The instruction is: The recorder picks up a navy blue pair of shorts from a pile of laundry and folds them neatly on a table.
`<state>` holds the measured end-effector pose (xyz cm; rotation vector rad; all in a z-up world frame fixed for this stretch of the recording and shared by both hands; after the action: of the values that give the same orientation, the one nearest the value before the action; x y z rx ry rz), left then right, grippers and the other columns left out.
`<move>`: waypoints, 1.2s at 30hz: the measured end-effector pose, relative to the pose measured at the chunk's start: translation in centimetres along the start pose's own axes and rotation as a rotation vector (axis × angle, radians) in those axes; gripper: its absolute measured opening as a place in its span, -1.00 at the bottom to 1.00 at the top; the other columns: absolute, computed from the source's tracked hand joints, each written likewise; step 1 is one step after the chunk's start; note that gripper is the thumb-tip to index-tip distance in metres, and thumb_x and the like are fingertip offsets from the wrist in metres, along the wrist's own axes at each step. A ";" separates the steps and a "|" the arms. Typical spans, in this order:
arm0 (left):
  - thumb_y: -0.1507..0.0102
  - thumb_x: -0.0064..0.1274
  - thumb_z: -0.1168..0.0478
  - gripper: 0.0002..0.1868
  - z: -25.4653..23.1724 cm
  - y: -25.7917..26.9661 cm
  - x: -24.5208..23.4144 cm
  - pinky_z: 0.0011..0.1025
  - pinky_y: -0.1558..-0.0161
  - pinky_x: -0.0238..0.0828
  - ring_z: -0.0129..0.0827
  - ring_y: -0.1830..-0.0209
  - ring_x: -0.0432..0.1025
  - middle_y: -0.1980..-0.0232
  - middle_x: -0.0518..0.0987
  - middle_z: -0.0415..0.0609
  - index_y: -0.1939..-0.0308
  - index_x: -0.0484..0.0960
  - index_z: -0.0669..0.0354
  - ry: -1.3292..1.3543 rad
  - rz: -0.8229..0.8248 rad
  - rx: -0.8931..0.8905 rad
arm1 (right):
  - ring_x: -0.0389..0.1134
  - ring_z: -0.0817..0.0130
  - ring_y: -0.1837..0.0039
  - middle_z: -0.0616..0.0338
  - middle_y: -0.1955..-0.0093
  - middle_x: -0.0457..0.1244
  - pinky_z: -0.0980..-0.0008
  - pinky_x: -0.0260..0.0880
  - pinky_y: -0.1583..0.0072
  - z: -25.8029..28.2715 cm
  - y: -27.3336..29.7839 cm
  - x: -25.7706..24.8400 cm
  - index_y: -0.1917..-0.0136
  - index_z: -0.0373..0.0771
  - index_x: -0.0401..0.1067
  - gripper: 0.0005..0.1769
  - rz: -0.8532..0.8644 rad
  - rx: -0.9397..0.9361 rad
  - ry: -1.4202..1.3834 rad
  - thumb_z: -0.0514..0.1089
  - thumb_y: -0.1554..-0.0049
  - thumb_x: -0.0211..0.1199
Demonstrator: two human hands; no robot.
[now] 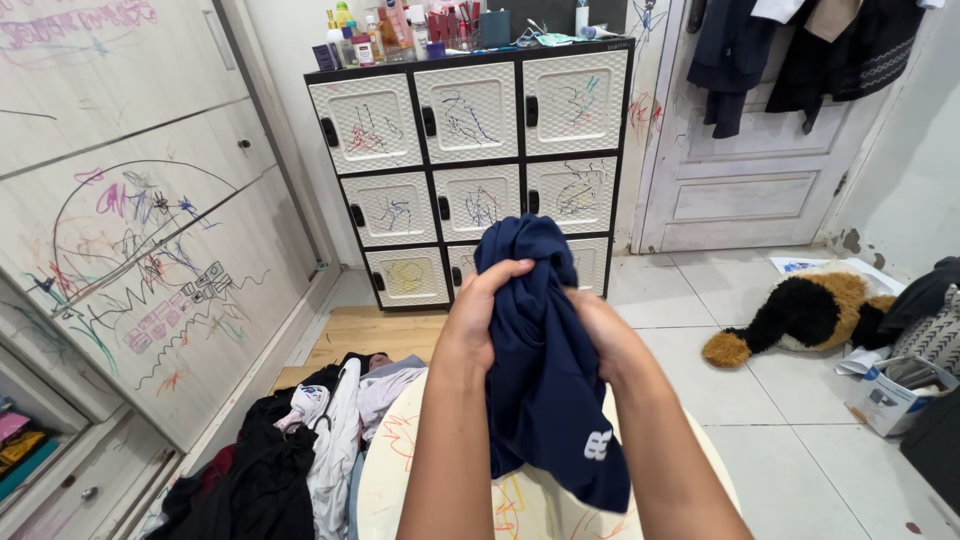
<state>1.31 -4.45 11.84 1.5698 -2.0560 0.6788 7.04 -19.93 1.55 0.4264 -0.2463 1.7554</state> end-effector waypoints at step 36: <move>-0.12 0.30 -0.07 -0.14 -2.0 -0.1 -3.0 -0.32 -0.23 0.43 -0.22 -0.24 0.51 -0.29 0.56 0.09 -0.36 0.29 0.24 -0.337 -0.175 0.055 | 0.35 0.33 -0.32 0.08 -0.28 0.31 0.30 0.35 -0.37 9.8 6.0 3.0 -0.46 -0.36 0.25 -0.46 0.120 -0.494 -0.326 -0.33 -0.22 0.12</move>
<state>2.24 -1.01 11.53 1.9819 -2.1085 0.4325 2.12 -22.37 12.07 0.3370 -0.9310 1.6622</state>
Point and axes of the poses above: each hand's wrist, its own y-axis away from the middle knuckle, its own x-axis out of the palm, z = x × y, the point moved 6 cm from there along -y, towards the middle knuckle
